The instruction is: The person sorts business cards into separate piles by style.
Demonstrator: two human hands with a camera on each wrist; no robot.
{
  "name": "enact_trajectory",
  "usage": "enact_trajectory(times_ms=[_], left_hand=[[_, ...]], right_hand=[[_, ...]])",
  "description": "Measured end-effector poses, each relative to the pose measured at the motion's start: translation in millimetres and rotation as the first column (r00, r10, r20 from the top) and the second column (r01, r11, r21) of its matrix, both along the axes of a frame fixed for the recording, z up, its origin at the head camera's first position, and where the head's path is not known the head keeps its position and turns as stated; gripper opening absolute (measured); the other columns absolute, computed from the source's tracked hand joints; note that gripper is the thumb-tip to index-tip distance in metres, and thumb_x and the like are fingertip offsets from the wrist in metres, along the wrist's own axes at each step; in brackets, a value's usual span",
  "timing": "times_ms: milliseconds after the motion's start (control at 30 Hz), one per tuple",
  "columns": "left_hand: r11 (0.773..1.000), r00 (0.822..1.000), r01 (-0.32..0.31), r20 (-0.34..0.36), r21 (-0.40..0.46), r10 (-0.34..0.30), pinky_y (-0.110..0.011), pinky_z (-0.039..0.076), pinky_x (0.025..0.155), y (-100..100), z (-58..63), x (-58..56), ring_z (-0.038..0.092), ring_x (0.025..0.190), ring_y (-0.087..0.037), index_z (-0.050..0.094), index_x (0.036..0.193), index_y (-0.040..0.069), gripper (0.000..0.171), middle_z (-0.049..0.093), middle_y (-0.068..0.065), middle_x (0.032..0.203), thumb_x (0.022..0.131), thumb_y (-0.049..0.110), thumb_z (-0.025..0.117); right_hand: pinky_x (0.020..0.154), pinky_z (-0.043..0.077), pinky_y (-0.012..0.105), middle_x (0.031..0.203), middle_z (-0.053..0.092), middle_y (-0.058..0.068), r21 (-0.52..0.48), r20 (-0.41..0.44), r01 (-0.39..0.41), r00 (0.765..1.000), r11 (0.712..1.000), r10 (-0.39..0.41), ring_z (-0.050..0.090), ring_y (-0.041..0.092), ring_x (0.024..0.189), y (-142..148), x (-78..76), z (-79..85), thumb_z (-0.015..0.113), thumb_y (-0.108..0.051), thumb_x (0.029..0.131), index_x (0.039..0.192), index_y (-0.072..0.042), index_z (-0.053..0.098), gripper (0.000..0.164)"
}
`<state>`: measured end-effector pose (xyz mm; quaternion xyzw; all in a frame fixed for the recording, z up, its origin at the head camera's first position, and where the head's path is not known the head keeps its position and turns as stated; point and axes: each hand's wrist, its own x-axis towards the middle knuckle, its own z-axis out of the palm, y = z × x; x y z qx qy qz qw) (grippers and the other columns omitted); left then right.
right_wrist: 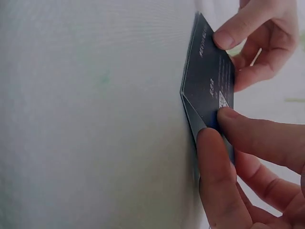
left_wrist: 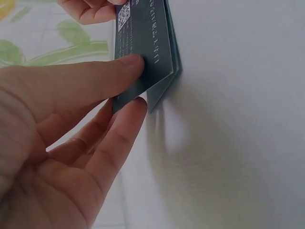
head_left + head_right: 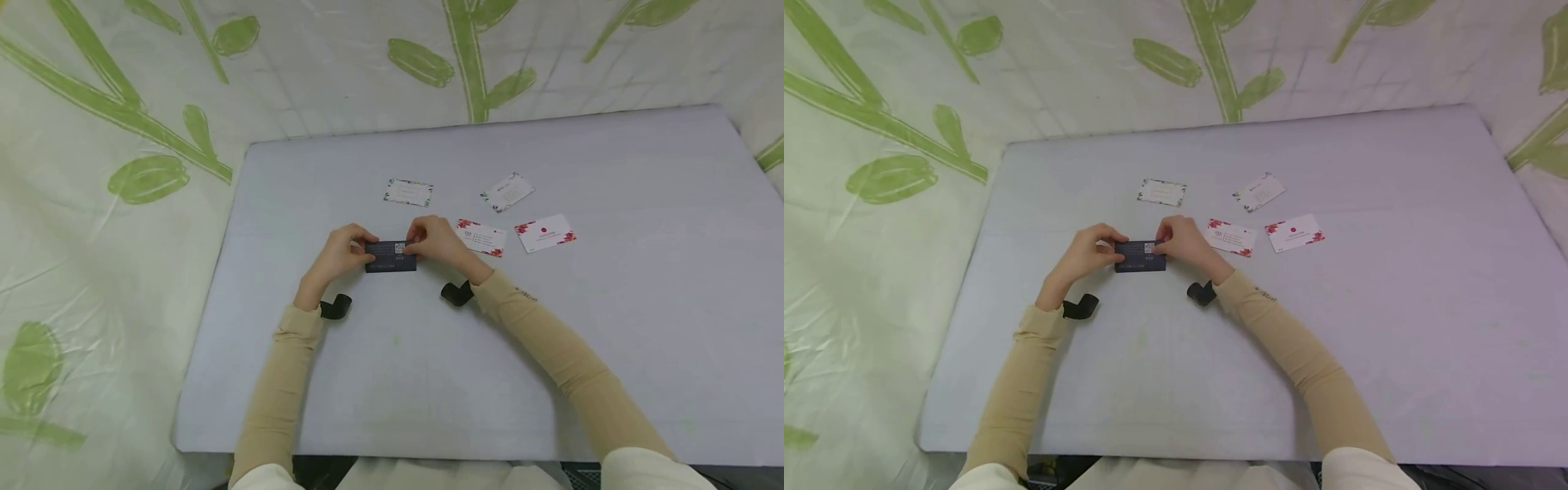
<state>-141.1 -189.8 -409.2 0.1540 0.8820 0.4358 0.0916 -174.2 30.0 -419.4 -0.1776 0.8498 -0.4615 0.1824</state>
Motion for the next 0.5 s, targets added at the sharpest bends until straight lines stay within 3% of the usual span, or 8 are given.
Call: enact_trajectory(times_ms=[300, 500], left_hand=[[0.995, 0.997, 0.022, -0.076, -0.098, -0.03, -0.038, 0.048, 0.077, 0.6, -9.4, -2.4, 0.055, 0.085, -0.028, 0.066, 0.098, -0.008, 0.026, 0.062, -0.019, 0.097, 0.073, -0.007, 0.072], [0.986, 0.992, 0.049, -0.106, -0.156, -0.066, -0.038, 0.047, 0.079, 1.9, -9.1, -3.3, 0.056, 0.087, -0.03, 0.066, 0.097, -0.008, 0.026, 0.062, -0.019, 0.098, 0.072, -0.006, 0.073]], right_hand=[[0.062, 0.04, 0.026, 0.073, 0.058, 0.007, 0.106, -0.134, -0.034, 0.99, 0.994, 0.049, 0.051, 0.018, 0.069, -7.1, 3.6, 1.2, 0.074, -0.007, 0.076, 0.078, 0.0, 0.061, 0.015], [0.067, 0.036, 0.03, 0.076, 0.053, 0.009, 0.227, -0.154, -0.048, 0.984, 0.973, 0.085, 0.045, 0.021, 0.075, -10.5, 6.4, 6.9, 0.073, -0.01, 0.078, 0.076, 0.0, 0.062, 0.015]])
